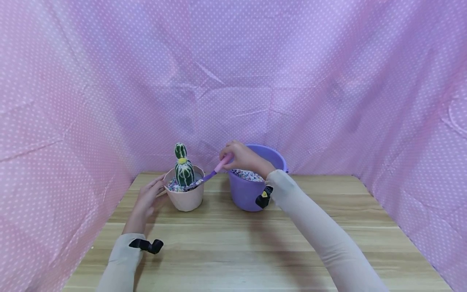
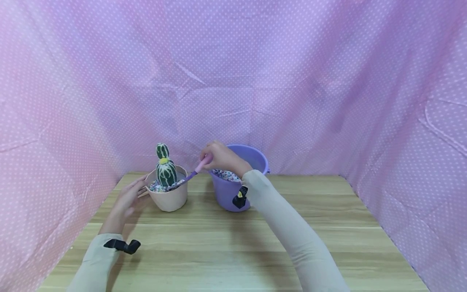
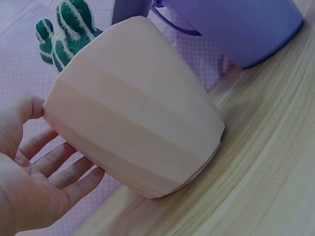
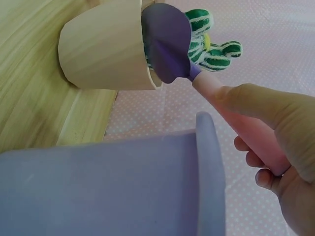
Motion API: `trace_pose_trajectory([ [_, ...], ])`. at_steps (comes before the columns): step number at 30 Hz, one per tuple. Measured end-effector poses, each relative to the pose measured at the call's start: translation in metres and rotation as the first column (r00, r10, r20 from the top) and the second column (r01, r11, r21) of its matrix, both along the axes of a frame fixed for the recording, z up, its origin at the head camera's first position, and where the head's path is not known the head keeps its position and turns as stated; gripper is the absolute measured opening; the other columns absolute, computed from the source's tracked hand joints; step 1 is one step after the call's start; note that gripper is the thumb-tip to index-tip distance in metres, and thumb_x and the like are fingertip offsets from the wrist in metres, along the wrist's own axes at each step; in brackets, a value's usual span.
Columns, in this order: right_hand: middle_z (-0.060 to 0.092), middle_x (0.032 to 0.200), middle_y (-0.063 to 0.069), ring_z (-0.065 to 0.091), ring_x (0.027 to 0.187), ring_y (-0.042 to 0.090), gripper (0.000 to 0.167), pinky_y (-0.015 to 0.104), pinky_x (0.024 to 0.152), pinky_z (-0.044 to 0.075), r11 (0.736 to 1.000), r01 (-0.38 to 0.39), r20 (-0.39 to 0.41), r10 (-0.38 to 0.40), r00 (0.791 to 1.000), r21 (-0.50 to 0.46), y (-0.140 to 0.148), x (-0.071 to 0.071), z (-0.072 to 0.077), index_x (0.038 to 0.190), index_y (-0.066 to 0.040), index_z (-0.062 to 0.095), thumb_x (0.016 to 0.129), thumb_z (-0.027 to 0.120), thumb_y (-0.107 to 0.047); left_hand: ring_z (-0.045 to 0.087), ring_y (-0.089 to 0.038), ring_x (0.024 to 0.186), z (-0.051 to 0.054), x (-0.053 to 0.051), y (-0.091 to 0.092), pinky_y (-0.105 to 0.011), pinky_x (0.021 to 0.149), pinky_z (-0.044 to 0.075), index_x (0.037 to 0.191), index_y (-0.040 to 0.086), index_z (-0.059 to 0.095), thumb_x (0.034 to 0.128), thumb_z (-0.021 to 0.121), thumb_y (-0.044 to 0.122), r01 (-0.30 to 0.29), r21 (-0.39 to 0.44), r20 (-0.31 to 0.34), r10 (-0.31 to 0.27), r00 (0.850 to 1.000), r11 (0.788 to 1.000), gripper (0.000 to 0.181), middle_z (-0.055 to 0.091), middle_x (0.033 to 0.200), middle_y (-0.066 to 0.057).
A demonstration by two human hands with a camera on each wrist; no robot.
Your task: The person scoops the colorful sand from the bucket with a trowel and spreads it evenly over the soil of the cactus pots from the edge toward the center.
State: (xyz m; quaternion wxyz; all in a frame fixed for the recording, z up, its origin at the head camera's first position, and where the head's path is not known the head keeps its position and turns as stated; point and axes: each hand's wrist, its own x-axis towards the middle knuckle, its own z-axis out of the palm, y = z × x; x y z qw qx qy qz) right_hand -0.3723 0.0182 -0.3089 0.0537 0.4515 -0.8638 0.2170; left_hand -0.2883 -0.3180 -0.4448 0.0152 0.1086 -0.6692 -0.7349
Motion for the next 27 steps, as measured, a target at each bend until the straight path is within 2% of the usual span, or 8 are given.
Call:
trace_pose_trajectory([
  [7, 0.070, 0.096, 0.003, 0.057, 0.095, 0.019, 0.017, 0.033, 0.090, 0.049, 1.000, -0.014, 0.011, 0.015, 1.000, -0.019, 0.001, 0.000, -0.001, 0.097, -0.010, 0.078, 0.081, 0.082, -0.013, 0.061, 0.002, 0.106, -0.002, -0.002, -0.003, -0.020, 0.096, 0.056, 0.159, 0.010, 0.033, 0.1068, 0.053, 0.027, 0.025, -0.007, -0.012, -0.025, 1.000, 1.000, 0.059, 0.055, 0.145, 0.007],
  [14, 0.070, 0.096, 0.002, 0.056, 0.093, 0.018, 0.019, 0.030, 0.084, 0.049, 0.999, 0.000, 0.049, 0.002, 0.999, -0.035, 0.002, 0.000, 0.000, 0.099, -0.010, 0.079, 0.080, 0.084, -0.014, 0.061, 0.002, 0.105, -0.002, -0.004, -0.004, -0.021, 0.096, 0.056, 0.159, 0.010, 0.033, 0.1064, 0.054, 0.028, 0.031, 0.013, -0.018, -0.031, 0.999, 0.999, 0.060, 0.060, 0.130, 0.013],
  [19, 0.069, 0.094, 0.002, 0.055, 0.092, 0.018, 0.019, 0.030, 0.084, 0.049, 0.999, -0.002, 0.036, 0.004, 0.999, -0.033, 0.003, -0.001, -0.001, 0.097, -0.010, 0.078, 0.080, 0.084, -0.013, 0.060, 0.001, 0.107, -0.001, -0.005, -0.008, -0.021, 0.097, 0.056, 0.160, 0.010, 0.032, 0.1068, 0.053, 0.026, 0.055, 0.019, -0.015, -0.055, 0.998, 0.998, 0.059, 0.059, 0.134, 0.012],
  [25, 0.067, 0.092, 0.002, 0.055, 0.091, 0.017, 0.020, 0.029, 0.083, 0.049, 1.000, 0.016, 0.034, -0.015, 0.999, -0.026, 0.004, -0.002, -0.004, 0.097, -0.011, 0.078, 0.079, 0.084, -0.014, 0.058, 0.000, 0.110, -0.002, -0.007, -0.013, -0.022, 0.098, 0.055, 0.160, 0.009, 0.030, 0.1066, 0.054, 0.031, 0.105, 0.011, -0.027, -0.105, 0.994, 0.994, 0.063, 0.058, 0.131, 0.014],
  [27, 0.068, 0.092, 0.002, 0.055, 0.091, 0.018, 0.019, 0.029, 0.082, 0.050, 1.000, 0.018, 0.037, -0.017, 0.999, -0.025, 0.004, -0.002, -0.004, 0.097, -0.011, 0.078, 0.079, 0.084, -0.013, 0.058, 0.000, 0.111, -0.002, -0.006, -0.013, -0.022, 0.099, 0.054, 0.161, 0.010, 0.030, 0.1062, 0.055, 0.034, 0.113, 0.000, -0.024, -0.113, 0.993, 0.994, 0.064, 0.055, 0.135, 0.011],
])
